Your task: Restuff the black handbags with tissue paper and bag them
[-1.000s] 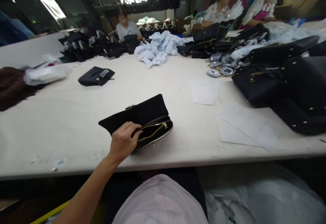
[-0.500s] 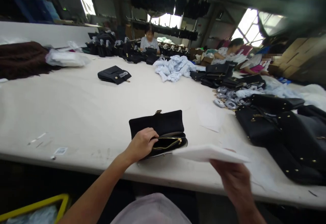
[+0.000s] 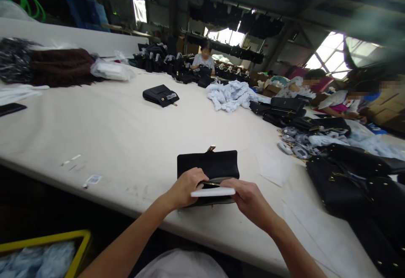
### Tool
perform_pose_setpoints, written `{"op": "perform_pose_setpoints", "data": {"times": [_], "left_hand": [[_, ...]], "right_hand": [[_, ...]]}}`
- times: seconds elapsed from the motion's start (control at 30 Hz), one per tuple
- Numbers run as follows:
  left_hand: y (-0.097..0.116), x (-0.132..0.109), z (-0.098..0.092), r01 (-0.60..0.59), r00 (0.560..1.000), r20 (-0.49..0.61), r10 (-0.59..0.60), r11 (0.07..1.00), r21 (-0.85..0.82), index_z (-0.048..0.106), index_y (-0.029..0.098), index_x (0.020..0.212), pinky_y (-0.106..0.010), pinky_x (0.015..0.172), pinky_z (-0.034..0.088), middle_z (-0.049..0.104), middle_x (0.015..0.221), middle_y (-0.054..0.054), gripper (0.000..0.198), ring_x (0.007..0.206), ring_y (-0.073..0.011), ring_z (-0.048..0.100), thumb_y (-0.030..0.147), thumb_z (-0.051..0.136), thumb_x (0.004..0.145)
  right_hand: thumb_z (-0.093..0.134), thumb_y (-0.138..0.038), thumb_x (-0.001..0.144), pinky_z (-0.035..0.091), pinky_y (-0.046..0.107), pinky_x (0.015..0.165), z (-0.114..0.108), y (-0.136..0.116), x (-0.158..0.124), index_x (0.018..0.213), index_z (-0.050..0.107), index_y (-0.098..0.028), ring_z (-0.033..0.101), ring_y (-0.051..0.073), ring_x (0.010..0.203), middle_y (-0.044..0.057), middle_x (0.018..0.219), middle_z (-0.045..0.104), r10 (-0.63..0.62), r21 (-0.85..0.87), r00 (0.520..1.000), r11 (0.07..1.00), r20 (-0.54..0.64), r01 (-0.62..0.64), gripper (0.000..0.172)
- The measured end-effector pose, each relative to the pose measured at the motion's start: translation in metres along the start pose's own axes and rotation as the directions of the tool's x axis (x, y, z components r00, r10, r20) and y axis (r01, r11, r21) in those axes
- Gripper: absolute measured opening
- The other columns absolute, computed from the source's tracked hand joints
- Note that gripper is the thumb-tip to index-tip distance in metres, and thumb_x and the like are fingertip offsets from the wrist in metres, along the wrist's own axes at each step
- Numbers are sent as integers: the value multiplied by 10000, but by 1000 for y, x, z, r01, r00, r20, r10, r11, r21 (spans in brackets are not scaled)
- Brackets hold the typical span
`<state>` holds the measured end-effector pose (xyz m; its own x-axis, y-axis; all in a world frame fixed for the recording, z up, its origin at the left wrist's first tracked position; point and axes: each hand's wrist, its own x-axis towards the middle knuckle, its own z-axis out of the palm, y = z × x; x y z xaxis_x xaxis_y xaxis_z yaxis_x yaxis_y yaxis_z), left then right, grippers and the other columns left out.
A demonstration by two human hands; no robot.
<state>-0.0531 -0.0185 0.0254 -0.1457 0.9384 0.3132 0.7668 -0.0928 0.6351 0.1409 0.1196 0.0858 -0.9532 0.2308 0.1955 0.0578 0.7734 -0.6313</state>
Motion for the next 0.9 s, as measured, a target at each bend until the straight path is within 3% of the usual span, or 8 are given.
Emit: {"op": "perform_pose_setpoints", "data": {"times": [0.13, 0.23, 0.37, 0.57, 0.67, 0.73, 0.83, 0.9], "left_hand": [[-1, -11, 2, 97, 990, -107, -90, 993, 61, 630, 194, 1053, -348, 845, 443, 600, 998, -54, 274, 943, -210, 519, 73, 507, 840], [5, -20, 7, 245, 945, -248, -215, 965, 95, 629, 187, 979, -378, 803, 434, 584, 944, -57, 161, 894, -226, 502, 146, 534, 856], [15, -24, 15, 350, 892, -336, -303, 933, 85, 626, 193, 904, -386, 796, 426, 592, 898, -44, 150, 878, -229, 500, 106, 572, 794], [21, -17, 19, 413, 851, -350, -391, 911, -12, 629, 201, 843, -366, 801, 450, 613, 861, -28, 246, 879, -213, 524, 15, 535, 713], [22, -18, 21, 406, 845, -380, -376, 914, -3, 622, 199, 838, -387, 812, 466, 623, 853, -40, 276, 884, -223, 542, 3, 484, 700], [19, -25, 24, 364, 857, -398, -328, 931, 16, 622, 208, 856, -405, 816, 483, 640, 863, -45, 287, 886, -231, 567, 25, 463, 704], [-9, -35, 27, 272, 863, -458, -214, 960, 64, 635, 258, 882, -414, 771, 525, 674, 868, -38, 217, 851, -246, 623, 163, 494, 748], [-40, -32, 29, 192, 864, -489, -122, 977, 95, 638, 307, 869, -431, 709, 550, 694, 835, -19, 175, 780, -264, 653, 281, 538, 728]], "right_hand": [[476, -68, 832, 458, 254, 802, 18, 4, 18, 1008, 686, -222, 638, 159, 894, 35, 954, 707, -53, -20, 992, 998, 119, 56, 314], [482, -45, 807, 443, 227, 742, 24, 10, 24, 968, 691, -227, 642, 137, 814, 6, 883, 710, -20, -36, 989, 999, 144, 26, 320], [521, -68, 805, 388, 228, 635, 16, 9, 24, 853, 677, -228, 640, 138, 733, -13, 812, 702, 94, -293, 975, 956, 202, -32, 229], [514, -76, 830, 386, 256, 610, 7, 4, 40, 830, 688, -206, 680, 205, 766, 52, 832, 728, 242, -643, 873, 759, 423, 102, 218], [509, -62, 818, 427, 287, 643, 10, -2, 57, 808, 711, -161, 685, 249, 785, 122, 822, 726, 307, -700, 846, 706, 436, 104, 225], [570, -101, 789, 439, 289, 660, 9, -8, 63, 855, 723, -196, 685, 253, 825, 98, 854, 733, 310, -685, 842, 723, 441, 93, 192], [661, -244, 768, 445, 259, 666, 8, -14, 60, 1145, 642, -301, 669, 220, 937, 6, 1020, 728, 151, -538, 838, 822, 524, 188, 382], [646, -328, 809, 447, 234, 678, 13, -10, 56, 1311, 512, -284, 634, 184, 1035, -13, 1204, 666, -5, -419, 854, 870, 520, 260, 522]]}}
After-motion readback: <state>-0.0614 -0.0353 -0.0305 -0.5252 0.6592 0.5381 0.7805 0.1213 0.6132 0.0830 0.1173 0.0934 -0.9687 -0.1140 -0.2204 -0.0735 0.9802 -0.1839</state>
